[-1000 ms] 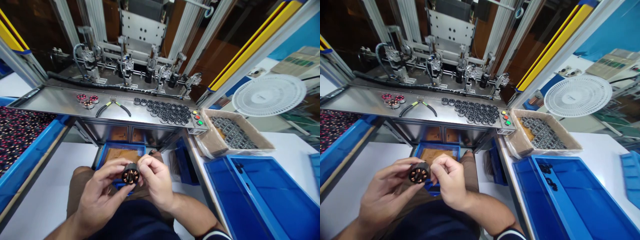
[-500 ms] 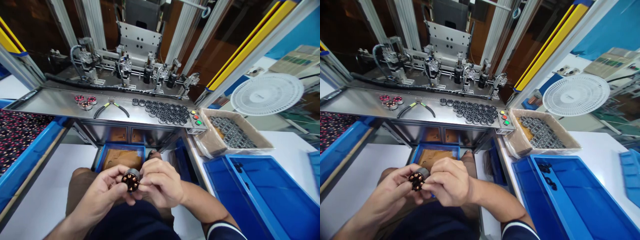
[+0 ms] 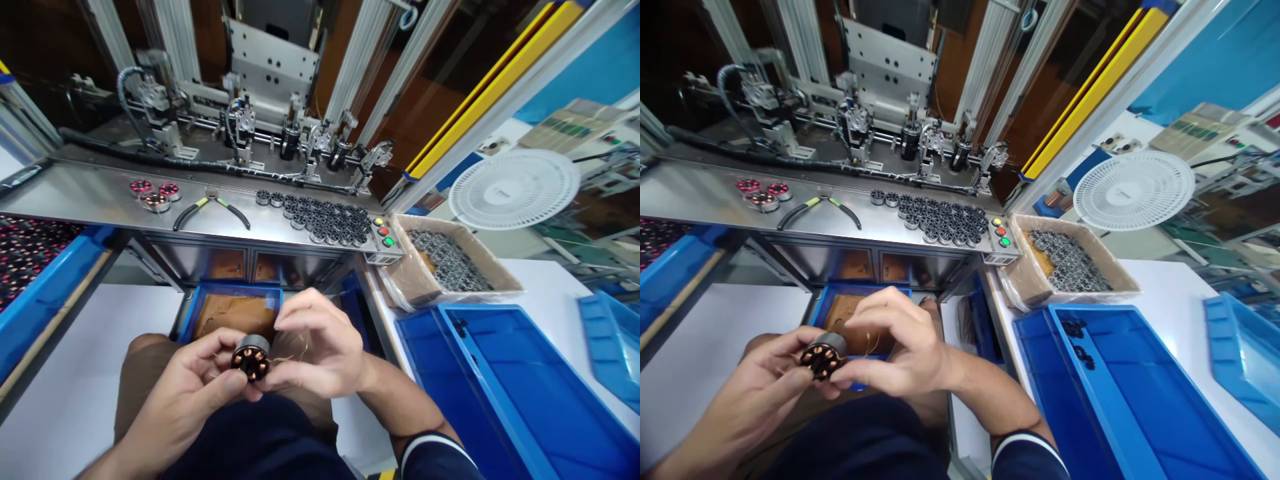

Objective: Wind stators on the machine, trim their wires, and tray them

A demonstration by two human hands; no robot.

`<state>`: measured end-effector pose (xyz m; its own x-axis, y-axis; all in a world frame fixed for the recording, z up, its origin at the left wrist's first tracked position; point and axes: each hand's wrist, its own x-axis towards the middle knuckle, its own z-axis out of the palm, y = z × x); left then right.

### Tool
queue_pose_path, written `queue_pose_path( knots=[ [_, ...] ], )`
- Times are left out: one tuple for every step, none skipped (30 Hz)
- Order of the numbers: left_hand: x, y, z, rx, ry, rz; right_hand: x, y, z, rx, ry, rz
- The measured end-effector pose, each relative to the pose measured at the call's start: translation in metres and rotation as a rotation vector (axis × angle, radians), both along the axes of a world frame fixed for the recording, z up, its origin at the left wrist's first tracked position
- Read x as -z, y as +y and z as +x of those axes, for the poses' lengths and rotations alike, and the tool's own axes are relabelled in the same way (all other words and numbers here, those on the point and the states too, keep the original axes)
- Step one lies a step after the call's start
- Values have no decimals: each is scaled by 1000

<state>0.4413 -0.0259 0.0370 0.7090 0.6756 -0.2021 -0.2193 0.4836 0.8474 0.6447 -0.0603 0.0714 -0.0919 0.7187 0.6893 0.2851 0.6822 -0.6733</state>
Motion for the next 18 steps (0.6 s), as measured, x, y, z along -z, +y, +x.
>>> queue_pose_path(
  knots=[
    [-1,0,0,2,-10,-8,2,0,-1,23,46,-9],
    [-3,0,1,3,-22,-18,4,1,-2,33,83,-27],
    [-4,1,1,-4,-30,-29,6,1,-3,33,103,-52],
    [-6,1,1,-15,-32,-42,7,2,-4,24,103,-75],
    [-7,2,1,-22,-31,-52,8,2,-6,17,88,-90],
    [-8,2,1,-16,-30,-58,8,1,-8,18,65,-91],
    [-9,2,0,0,-30,-58,8,1,-11,26,45,-79],
    [-9,2,0,22,-31,-52,6,0,-13,37,29,-58],
    [-9,1,-1,36,-31,-43,5,-1,-15,50,13,-34],
    [-8,1,-2,37,-30,-35,3,-3,-17,62,-9,-10],
    [-6,0,-2,25,-28,-29,1,-4,-19,78,-36,7],
    [-5,0,-3,7,-28,-26,-1,-4,-20,102,-67,14],
    [-4,-1,-3,-17,-39,-22,-4,-5,-20,132,-91,14],
    [-3,0,-2,-48,-67,-16,-7,-5,-21,162,-108,7],
    [-3,0,-1,-85,-115,-8,-10,-5,-21,187,-117,-5],
    [-4,1,0,-125,-183,4,-14,-5,-22,199,-118,-21],
    [-5,2,2,-167,-263,18,-18,-4,-22,197,-118,-39],
    [-7,3,4,-206,-342,26,-22,-4,-22,178,-129,-58]
  ],
)
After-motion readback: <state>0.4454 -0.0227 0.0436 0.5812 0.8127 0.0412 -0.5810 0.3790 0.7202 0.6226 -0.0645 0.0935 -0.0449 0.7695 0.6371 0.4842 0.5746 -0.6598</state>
